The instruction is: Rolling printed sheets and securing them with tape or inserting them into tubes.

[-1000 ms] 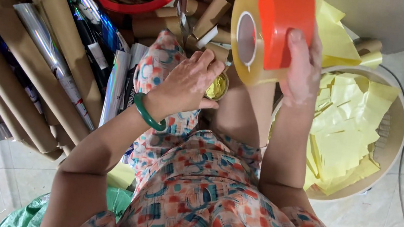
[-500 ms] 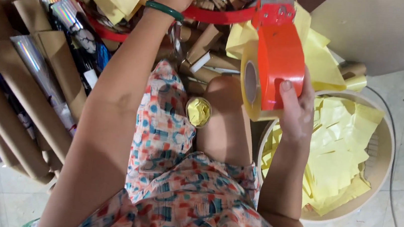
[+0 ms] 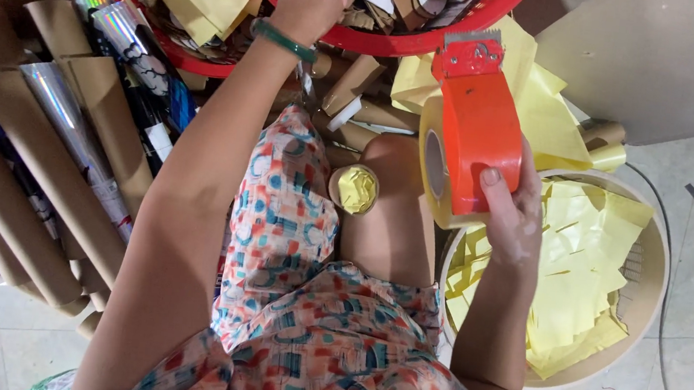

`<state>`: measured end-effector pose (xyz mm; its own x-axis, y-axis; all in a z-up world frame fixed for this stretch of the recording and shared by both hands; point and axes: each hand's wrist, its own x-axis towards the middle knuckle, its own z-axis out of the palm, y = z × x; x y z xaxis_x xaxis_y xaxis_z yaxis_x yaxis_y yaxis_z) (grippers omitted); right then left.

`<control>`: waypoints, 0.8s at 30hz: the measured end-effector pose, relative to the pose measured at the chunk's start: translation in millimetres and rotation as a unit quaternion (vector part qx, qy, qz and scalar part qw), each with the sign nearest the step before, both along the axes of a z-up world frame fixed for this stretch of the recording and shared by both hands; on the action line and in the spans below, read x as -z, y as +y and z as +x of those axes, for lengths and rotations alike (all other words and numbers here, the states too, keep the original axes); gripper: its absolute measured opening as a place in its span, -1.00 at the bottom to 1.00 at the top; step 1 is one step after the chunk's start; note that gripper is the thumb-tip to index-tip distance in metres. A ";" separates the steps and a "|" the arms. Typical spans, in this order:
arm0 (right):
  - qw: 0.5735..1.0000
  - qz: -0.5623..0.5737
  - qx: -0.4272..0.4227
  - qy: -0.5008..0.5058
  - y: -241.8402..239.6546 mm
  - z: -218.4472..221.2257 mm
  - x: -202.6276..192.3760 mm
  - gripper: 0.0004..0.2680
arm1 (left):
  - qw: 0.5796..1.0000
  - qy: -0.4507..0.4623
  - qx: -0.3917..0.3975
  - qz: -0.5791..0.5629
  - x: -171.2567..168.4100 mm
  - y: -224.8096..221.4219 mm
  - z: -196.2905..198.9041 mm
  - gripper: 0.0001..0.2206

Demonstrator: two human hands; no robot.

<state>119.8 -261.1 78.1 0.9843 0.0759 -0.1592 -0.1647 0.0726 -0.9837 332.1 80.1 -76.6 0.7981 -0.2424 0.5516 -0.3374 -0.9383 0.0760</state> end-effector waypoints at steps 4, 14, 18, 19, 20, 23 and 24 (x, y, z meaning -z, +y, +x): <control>1.000 -0.026 0.000 0.000 -21.1 -17.2 -2.0 -0.50 | 0.934 0.106 0.076 -0.332 -78.9 -0.2 -89.7 -0.88; 0.996 -0.035 -0.078 -0.015 -37.4 -61.3 -36.0 -0.39 | 0.716 0.443 0.092 -0.532 -156.5 -21.2 -248.2 -0.80; 0.996 -0.038 -0.084 -0.007 -37.3 -72.3 -36.7 -0.37 | 0.860 0.347 0.066 -0.368 -152.8 -23.0 -258.0 -0.83; 0.995 -0.038 -0.087 -0.008 -38.2 -75.3 -37.1 -0.37 | 0.847 0.340 0.082 -0.400 -147.4 -23.3 -260.1 -0.82; 0.995 -0.039 -0.089 -0.010 -38.7 -77.0 -37.4 -0.37 | 0.833 0.332 0.099 -0.431 -142.2 -23.4 -260.9 -0.81; 0.995 -0.038 -0.095 -0.016 -44.4 -84.0 -37.7 -0.38 | 0.851 0.341 0.052 -0.396 -157.3 -29.6 -261.4 -0.79; 0.995 -0.039 -0.096 -0.015 -48.5 -86.5 -35.6 -0.38 | 0.851 0.342 0.052 -0.396 -154.4 -26.5 -261.7 -0.79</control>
